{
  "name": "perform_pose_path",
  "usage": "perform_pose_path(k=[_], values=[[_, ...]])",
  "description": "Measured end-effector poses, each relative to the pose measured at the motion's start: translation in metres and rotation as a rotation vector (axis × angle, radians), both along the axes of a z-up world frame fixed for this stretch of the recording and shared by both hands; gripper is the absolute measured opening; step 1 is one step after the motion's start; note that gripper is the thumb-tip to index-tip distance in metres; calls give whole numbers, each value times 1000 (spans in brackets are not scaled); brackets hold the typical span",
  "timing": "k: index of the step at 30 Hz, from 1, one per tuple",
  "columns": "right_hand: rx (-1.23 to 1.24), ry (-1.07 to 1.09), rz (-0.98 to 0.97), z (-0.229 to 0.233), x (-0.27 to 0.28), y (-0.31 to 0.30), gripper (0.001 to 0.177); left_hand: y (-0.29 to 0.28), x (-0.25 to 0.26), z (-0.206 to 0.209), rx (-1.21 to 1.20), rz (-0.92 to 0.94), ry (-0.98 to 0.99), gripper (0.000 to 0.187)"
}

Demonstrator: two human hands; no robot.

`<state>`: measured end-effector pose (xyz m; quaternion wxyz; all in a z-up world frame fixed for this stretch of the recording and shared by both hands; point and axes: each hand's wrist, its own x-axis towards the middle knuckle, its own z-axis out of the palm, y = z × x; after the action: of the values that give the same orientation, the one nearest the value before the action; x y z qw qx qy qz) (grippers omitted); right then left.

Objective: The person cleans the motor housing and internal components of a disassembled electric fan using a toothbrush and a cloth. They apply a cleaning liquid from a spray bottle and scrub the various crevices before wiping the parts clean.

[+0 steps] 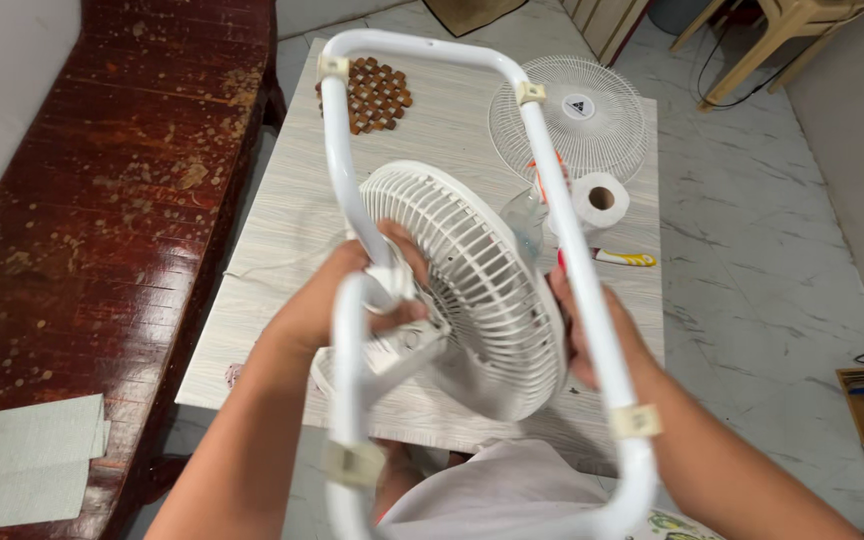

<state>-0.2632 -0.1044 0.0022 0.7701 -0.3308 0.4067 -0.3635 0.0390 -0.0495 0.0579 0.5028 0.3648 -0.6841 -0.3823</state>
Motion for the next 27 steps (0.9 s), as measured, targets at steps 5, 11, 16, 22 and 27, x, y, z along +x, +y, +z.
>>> perform_pose_path(k=[5, 11, 16, 22, 27], values=[[179, 193, -232, -15, 23, 35, 18, 9, -22, -35, 371, 649, 154, 31], [-305, 378, 279, -20, -27, 12, 29, 9, -23, -81, 131, 778, 574, 16], [-1085, 868, 319, 72, -44, -32, 21, 1, -9, -67, 183, 706, 434, 17], [-1027, 903, 328, 103, -18, -21, 16, -13, 5, -40, 163, 431, 334, 13], [-1060, 955, 273, 64, 0, -43, 15, -17, 7, -39, 224, 304, 292, 13]])
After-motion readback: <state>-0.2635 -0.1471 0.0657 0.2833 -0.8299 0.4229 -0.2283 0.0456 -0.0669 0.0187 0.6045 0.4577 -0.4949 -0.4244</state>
